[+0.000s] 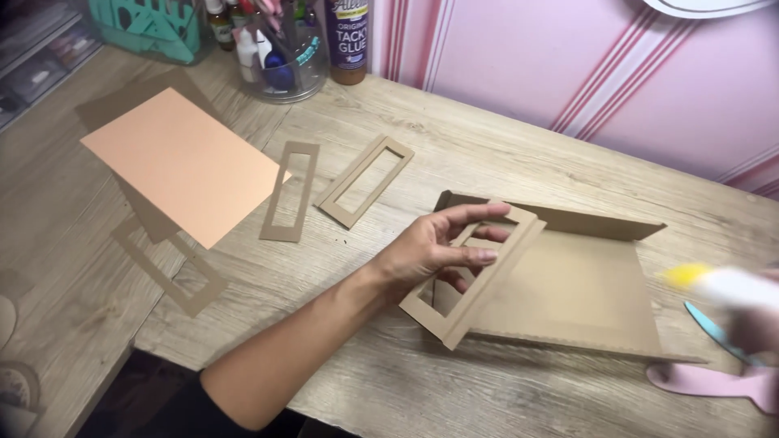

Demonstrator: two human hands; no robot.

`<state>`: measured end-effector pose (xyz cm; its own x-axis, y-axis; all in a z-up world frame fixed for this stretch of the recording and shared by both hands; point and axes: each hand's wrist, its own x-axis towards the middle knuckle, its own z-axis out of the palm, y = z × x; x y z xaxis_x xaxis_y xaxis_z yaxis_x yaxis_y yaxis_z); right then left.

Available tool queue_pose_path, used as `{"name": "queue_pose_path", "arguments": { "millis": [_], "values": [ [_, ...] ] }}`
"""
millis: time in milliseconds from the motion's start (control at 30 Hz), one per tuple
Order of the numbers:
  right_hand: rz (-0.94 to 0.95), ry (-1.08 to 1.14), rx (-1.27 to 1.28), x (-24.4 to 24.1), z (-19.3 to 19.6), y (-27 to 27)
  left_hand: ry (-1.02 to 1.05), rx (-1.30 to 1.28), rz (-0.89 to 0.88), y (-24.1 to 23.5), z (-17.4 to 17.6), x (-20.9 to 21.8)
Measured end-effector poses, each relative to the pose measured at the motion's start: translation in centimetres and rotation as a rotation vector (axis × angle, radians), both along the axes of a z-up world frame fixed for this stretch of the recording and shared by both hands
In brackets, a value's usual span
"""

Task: Assemble a cardboard organizer by folding pieces and applying glue to the edges.

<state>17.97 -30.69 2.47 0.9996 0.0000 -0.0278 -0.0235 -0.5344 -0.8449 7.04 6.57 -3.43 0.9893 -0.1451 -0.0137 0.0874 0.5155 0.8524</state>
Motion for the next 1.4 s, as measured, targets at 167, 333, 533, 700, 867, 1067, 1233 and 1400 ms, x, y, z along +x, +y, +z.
{"name": "queue_pose_path", "arguments": {
  "millis": [167,333,533,700,867,1067,1233,1400],
  "values": [
    [0.794,0.18,0.125,-7.6,-5.2,6.5,0.013,0.016,-0.031,0.1,-0.1,-0.2],
    [0.431,-0.69,-0.095,-17.0,-0.1,15.9,0.012,0.083,-0.007,0.2,0.2,-0.8],
    [0.371,-0.789,-0.156,-17.4,-0.4,16.7,0.009,0.064,0.001,0.1,0.2,-1.0],
    [0.38,-0.776,-0.127,-17.3,-0.7,16.5,0.008,0.082,0.007,0.1,0.3,-1.0],
    [0.383,-0.804,-0.12,-17.1,-0.7,16.5,0.019,0.064,0.005,0.2,0.7,-1.2],
    [0.44,-0.792,-0.114,-16.7,-0.4,16.3,0.023,0.038,0.012,0.0,0.7,-1.2],
    [0.477,-0.794,-0.121,-15.8,-0.3,15.8,0.026,0.033,0.021,0.0,0.9,-1.3],
    [0.482,-0.757,-0.131,-15.7,-0.2,15.2,0.024,0.046,0.018,0.0,1.3,-1.4]
  ]
}}
